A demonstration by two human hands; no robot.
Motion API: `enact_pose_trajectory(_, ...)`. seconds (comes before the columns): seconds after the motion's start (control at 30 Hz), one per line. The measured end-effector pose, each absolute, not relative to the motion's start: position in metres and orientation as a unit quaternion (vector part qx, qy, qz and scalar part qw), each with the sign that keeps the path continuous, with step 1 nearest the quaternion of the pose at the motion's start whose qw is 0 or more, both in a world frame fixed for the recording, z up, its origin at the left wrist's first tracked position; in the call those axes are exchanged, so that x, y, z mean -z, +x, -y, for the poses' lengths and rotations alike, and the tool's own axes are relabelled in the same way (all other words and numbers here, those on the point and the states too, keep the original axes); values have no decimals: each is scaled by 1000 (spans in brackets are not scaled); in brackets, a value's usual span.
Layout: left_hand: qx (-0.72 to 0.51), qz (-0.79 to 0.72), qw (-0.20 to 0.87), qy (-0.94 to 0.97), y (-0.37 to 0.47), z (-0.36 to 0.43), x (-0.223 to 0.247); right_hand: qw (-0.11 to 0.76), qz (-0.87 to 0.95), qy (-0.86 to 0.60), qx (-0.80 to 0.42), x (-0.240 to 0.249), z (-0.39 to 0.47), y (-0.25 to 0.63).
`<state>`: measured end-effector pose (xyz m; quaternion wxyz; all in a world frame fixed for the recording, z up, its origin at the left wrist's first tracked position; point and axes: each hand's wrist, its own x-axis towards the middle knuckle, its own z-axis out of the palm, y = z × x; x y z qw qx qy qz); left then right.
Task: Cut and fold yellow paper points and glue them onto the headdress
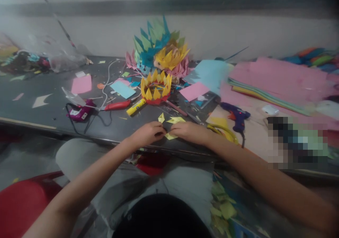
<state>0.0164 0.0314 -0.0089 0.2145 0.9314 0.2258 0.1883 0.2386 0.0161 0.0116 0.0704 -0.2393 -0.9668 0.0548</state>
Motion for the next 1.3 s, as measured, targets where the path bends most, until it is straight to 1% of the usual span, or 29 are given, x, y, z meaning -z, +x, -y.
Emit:
enact_pose_trajectory(0.1,-193,-241,215,927,17,-30,9,104,961,-241,-87,-10,-16,240)
enact_pose_trajectory(0.2,-176,-233,193,937,17,-28,8,125,956,-239,-117,-9,-18,241)
enact_pose_trajectory(0.43,-106,-179,51,977,17,-30,4,109,956,-247,-118,-8,-21,240)
enact_pose_trajectory(0.57,-83,-145,5,986,13,-29,0,83,955,-262,-114,-6,-18,239)
enact_pose_trajectory(0.73,-106,-176,24,978,4,-20,2,50,926,-353,-121,-12,-11,242)
enact_pose_trajectory(0.87,-113,-217,52,968,3,-16,4,39,903,-389,-177,-15,-12,248)
enact_pose_trajectory(1.0,-111,-251,72,959,7,-15,0,73,895,-391,-202,-10,-14,255)
enact_pose_trajectory(1.07,-118,-264,77,954,11,-15,-2,131,891,-391,-190,-6,-9,255)
enact_pose_trajectory(1.17,-135,-279,75,948,18,-13,-2,247,874,-386,-165,-3,6,248)
enact_pose_trajectory(1.23,-150,-285,60,945,22,-10,2,264,874,-373,-162,-1,16,243)
enact_pose_trajectory(1.3,-170,-285,36,943,26,-8,7,255,882,-363,-159,2,21,240)
